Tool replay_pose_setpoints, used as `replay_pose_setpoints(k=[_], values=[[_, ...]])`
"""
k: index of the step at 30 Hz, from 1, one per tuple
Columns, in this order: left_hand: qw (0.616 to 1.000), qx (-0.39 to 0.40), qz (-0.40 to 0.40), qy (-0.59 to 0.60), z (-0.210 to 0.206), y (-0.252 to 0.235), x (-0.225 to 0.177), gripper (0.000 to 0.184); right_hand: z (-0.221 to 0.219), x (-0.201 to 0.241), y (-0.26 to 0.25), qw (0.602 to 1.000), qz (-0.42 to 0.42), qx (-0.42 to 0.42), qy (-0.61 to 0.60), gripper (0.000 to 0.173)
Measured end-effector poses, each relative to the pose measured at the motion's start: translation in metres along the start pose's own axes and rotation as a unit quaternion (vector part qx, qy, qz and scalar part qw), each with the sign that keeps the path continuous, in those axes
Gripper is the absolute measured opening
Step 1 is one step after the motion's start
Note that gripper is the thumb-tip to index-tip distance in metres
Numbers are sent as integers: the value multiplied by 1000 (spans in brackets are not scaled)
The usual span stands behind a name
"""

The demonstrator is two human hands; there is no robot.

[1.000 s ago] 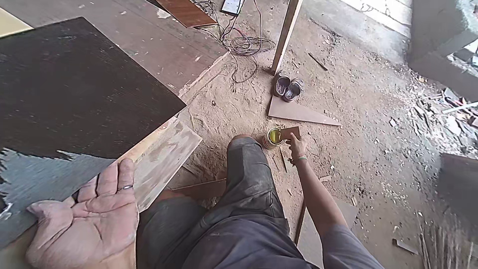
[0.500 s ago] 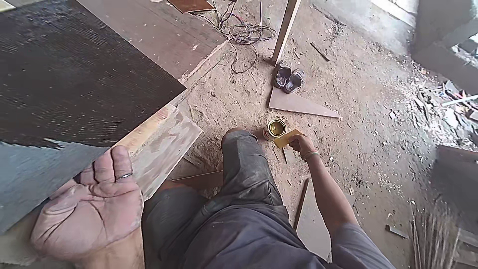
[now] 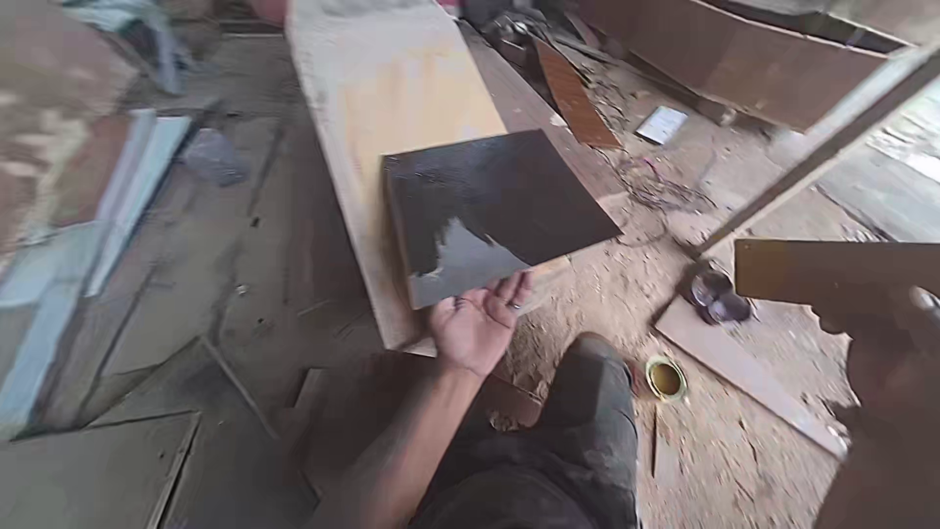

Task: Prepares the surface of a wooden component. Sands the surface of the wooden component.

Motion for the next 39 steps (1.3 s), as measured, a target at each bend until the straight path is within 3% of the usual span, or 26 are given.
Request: replay_pose_setpoints(k=[4, 7, 11, 15, 19, 21, 25, 28, 31, 32, 34, 37, 39], values=[[997, 56, 31, 42, -1, -8, 3, 78, -152, 49, -27, 971, 156, 181, 16, 17], [993, 92, 39, 69, -4, -14, 7, 77, -253, 61, -18, 898, 305, 303, 96, 23], [991, 99, 27, 84, -4, -17, 4, 77, -324, 37, 12, 825, 394, 366, 176, 24], [988, 116, 28, 93, -2, -22, 5, 69, -329, 23, 36, 804, 414, 378, 199, 24], [969, 227, 28, 90, -16, -17, 5, 65, -310, 32, 55, 801, 425, 349, 236, 28], [965, 242, 39, 90, -16, -11, 6, 59, -302, 32, 78, 803, 423, 334, 253, 33], [985, 167, 31, 32, -2, -3, 10, 31, -283, 38, 95, 818, 413, 311, 251, 34], [993, 114, -7, 2, -15, 11, 3, 21, -276, 49, 87, 814, 413, 340, 227, 32], [998, -23, -38, -40, -19, 23, -3, 39, -273, 67, 75, 803, 407, 391, 191, 31], [998, -36, -33, -29, -19, 23, -3, 46, -271, 74, 69, 804, 400, 403, 176, 30], [999, 11, -21, 24, -19, 13, 2, 51, -262, 87, 52, 820, 377, 398, 164, 25], [976, 191, 29, 103, -16, -22, 14, 61, -240, 87, 17, 854, 316, 328, 252, 24], [971, 210, 42, 109, -8, -31, 19, 69, -237, 70, 4, 853, 272, 303, 326, 26]])
Point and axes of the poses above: each hand's wrist, its own y-axis away from the middle knuckle, its own z-axis out of the back of the hand, x = y × z, the point moved 8 cm from there along -y, towards the middle knuckle, and after that the axes turned 14 degrees about z, right-handed, at the moved point
